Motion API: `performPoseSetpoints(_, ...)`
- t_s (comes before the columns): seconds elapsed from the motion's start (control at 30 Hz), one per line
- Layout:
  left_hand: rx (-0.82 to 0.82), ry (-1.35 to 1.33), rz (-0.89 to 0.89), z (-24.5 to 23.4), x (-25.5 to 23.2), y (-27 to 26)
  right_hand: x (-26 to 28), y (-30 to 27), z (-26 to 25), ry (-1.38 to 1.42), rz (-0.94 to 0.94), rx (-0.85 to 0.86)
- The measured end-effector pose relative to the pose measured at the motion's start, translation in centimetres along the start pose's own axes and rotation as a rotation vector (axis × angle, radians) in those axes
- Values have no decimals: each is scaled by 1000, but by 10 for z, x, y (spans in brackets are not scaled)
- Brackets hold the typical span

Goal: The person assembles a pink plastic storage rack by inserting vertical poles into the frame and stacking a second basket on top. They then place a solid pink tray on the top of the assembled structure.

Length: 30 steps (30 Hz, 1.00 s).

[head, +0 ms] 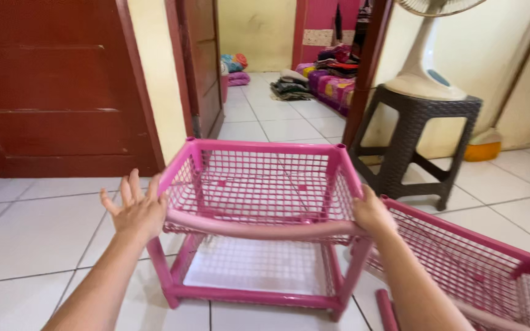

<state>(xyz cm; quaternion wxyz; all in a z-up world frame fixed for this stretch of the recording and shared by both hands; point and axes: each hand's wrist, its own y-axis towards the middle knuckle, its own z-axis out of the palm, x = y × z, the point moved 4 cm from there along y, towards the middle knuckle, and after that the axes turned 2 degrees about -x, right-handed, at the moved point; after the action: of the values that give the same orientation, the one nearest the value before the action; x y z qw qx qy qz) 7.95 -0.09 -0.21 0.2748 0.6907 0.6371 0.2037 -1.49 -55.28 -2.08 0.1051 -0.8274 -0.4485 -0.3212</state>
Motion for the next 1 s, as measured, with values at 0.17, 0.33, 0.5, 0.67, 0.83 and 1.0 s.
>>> performPoseSetpoints(0.17,16,-424,437,-8,-148,-66,30,-54,12,341,225,91)
performPoseSetpoints(0.33,409,-633,277,-75,-282,-119,46,-132,5,725,228,319)
performPoseSetpoints(0.5,569,-443,268,-111,-282,-135,3,-141,0,920,391,487)
performPoseSetpoints(0.67,475,-703,349,-98,-245,-127,-71,-99,6,1025,428,334)
performPoseSetpoints(0.83,927,-390,183,-98,-156,-88,-133,-76,2,637,389,265)
performPoseSetpoints(1.0,694,172,240,-114,-166,-72,-116,-98,-11,478,218,243)
